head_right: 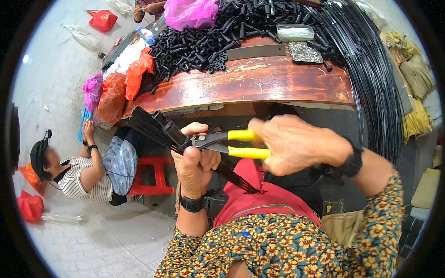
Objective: The person is using pliers to secure and assemble components onto a bundle of umbrella ribs.
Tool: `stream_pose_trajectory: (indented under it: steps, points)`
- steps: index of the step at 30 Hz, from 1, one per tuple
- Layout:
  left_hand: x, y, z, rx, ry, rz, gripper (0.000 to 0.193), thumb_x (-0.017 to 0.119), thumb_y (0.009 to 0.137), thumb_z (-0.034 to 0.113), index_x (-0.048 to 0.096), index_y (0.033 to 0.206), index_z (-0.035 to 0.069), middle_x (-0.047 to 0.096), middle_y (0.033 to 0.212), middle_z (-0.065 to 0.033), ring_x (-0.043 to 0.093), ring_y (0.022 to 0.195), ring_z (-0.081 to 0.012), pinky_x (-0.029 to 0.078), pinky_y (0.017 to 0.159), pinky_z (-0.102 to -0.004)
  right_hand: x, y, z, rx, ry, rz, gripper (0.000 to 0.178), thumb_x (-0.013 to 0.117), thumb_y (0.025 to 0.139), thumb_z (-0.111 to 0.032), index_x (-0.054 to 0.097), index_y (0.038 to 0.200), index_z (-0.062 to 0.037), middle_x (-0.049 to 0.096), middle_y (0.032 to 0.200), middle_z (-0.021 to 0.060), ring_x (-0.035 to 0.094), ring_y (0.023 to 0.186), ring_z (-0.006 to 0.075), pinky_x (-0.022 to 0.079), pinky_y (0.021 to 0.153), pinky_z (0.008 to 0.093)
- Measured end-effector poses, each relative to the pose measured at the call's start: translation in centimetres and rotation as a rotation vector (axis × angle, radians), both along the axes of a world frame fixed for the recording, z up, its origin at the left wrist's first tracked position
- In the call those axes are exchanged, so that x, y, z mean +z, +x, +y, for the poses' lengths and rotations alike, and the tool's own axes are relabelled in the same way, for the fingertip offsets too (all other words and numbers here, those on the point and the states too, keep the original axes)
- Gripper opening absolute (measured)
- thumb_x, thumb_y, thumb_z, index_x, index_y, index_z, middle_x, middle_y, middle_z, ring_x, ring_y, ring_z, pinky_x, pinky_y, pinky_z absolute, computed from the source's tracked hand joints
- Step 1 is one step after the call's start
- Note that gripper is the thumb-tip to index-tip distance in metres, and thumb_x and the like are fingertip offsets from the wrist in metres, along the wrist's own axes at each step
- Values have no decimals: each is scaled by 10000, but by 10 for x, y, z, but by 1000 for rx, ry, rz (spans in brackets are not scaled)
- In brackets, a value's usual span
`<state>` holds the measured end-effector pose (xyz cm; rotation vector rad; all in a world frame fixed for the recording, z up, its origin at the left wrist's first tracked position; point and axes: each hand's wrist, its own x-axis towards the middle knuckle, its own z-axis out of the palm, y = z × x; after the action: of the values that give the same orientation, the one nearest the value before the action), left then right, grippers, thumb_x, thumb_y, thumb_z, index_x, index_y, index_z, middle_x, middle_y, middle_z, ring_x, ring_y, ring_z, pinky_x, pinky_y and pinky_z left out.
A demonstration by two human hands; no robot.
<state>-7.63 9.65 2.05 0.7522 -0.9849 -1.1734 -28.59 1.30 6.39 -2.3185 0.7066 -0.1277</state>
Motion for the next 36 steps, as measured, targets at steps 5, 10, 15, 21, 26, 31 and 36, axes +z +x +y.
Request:
stream_pose_trajectory:
  steps: [5, 10, 15, 21, 26, 31, 36]
  points:
    - [-3, 2, -1, -97, -39, 130, 905, 304, 834, 798, 567, 1105, -24, 394, 472, -4, 318, 396, -100, 263, 380, -264, -16, 2, -14, 149, 302, -128, 418, 654, 660, -71, 504, 1046, -13, 557, 691, 140, 555, 643, 350, 432, 589, 407]
    - [-1, 10, -1, -9, 120, 195, 884, 192, 907, 728, 561, 1107, -49, 380, 451, -17, 307, 341, -128, 270, 345, -277, 0, 9, -4, 22, 0, -74, 556, 679, 689, -104, 472, 1199, -25, 540, 977, 192, 557, 938, 390, 455, 809, 460]
    - [-4, 13, -4, 5, 104, 200, 854, 220, 916, 712, 554, 1117, -48, 375, 456, -12, 310, 339, -124, 278, 342, -276, -10, 15, 6, -33, -362, -167, 629, 681, 685, -105, 450, 1258, 9, 519, 976, 183, 515, 959, 367, 428, 832, 454]
    - [0, 12, -6, 66, 166, 200, 885, 196, 901, 738, 560, 1118, -39, 360, 444, -9, 306, 337, -118, 280, 344, -267, -17, 23, 9, -128, -603, -170, 610, 675, 694, -110, 465, 1255, 6, 516, 968, 172, 507, 899, 318, 383, 800, 417]
    - [1, 11, -6, 90, 187, 198, 888, 191, 893, 750, 576, 1104, -21, 360, 439, -8, 298, 336, -115, 275, 341, -262, -22, 26, 10, -149, -562, -174, 655, 683, 712, -71, 419, 1311, -32, 492, 1028, 170, 479, 904, 331, 366, 778, 423]
    - [6, 7, -8, 118, 208, 178, 912, 169, 882, 764, 606, 1075, -12, 366, 440, 9, 291, 338, -94, 271, 347, -245, -29, 25, 4, -156, -639, -257, 539, 680, 686, -110, 505, 1185, -7, 528, 881, 150, 529, 817, 300, 413, 731, 401]
    - [10, 5, -7, 166, 242, 161, 940, 149, 869, 781, 634, 1051, -3, 363, 431, 26, 286, 339, -77, 271, 351, -229, -22, 27, 7, -183, -702, -232, 412, 675, 684, -98, 538, 1066, -24, 543, 798, 121, 562, 752, 287, 438, 673, 393]
